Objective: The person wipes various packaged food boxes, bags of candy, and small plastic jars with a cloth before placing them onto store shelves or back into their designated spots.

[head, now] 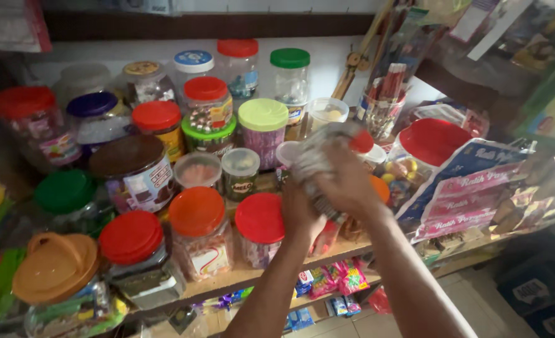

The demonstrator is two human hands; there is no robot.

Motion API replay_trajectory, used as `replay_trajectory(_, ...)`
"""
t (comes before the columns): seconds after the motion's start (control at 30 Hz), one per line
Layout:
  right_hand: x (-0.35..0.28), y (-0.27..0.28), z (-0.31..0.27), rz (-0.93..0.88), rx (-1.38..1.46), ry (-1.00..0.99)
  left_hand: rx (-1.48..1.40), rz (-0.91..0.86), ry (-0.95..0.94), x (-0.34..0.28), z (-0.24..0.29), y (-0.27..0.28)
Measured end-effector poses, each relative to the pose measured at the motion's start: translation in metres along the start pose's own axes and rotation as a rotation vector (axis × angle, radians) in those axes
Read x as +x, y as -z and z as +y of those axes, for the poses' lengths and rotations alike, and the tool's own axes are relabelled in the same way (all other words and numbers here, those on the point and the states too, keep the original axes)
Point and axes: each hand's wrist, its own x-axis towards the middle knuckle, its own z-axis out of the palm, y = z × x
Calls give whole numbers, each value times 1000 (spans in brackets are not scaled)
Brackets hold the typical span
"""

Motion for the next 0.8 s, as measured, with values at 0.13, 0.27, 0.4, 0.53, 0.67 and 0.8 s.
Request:
replay_trajectory(0.13, 3, -24, 9, -131, -111, 172, -287, -15, 134, -18, -32, -35)
replay_trajectory(0.27, -18, -23, -4, -151, -98, -30, -788, -122, 319, -36, -71, -74)
replay_trajectory(0.4, -49, -9, -25, -14, 149, -21, -994, -71, 328, -33, -75, -85)
replay_trajectory(0.53, -25, 4, -5, 255, 74, -9, -582, 21, 136, -30, -41, -51)
replay_trajectory(0.67, -19, -21, 5, 81, -18, 90, -986, 10, 326, -8, -26, -28)
replay_trajectory(0.8, -80, -11, -4, 10, 472, -277, -1028, -43, 309, 6, -9, -4)
